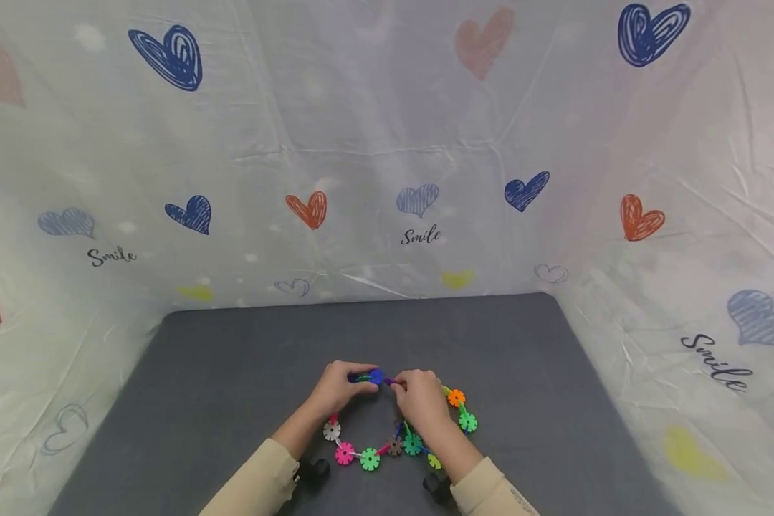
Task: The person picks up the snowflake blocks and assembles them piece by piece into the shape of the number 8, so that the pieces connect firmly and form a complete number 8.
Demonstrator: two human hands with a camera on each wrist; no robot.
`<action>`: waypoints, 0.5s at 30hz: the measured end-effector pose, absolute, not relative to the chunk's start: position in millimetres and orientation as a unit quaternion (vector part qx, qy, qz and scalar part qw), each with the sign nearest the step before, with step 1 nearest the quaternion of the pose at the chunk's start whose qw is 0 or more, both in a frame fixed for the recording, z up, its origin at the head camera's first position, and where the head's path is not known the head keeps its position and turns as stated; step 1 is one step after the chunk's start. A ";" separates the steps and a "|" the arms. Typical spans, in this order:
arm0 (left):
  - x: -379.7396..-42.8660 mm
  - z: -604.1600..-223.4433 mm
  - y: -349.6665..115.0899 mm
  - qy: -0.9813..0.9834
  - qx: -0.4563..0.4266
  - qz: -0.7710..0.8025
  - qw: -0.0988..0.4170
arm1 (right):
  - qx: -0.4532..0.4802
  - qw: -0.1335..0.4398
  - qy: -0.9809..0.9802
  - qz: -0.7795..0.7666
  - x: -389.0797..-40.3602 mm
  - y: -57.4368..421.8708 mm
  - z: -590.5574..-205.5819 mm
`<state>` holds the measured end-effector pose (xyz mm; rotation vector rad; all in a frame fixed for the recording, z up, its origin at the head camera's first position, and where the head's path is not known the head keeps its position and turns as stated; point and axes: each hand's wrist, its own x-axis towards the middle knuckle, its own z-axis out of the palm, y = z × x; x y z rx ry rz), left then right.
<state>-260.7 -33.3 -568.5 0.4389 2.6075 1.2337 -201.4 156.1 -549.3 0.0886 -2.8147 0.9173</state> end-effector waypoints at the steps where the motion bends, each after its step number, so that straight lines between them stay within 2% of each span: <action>1: -260.4 -568.3 -33.9 0.888 0.151 0.420 0.110 | 0.031 0.093 -0.946 0.309 -201.3 154.7 -551.4; 15: -258.3 -567.6 -30.7 0.894 0.141 0.419 0.079 | 0.068 0.168 -0.934 0.308 -197.4 142.1 -559.4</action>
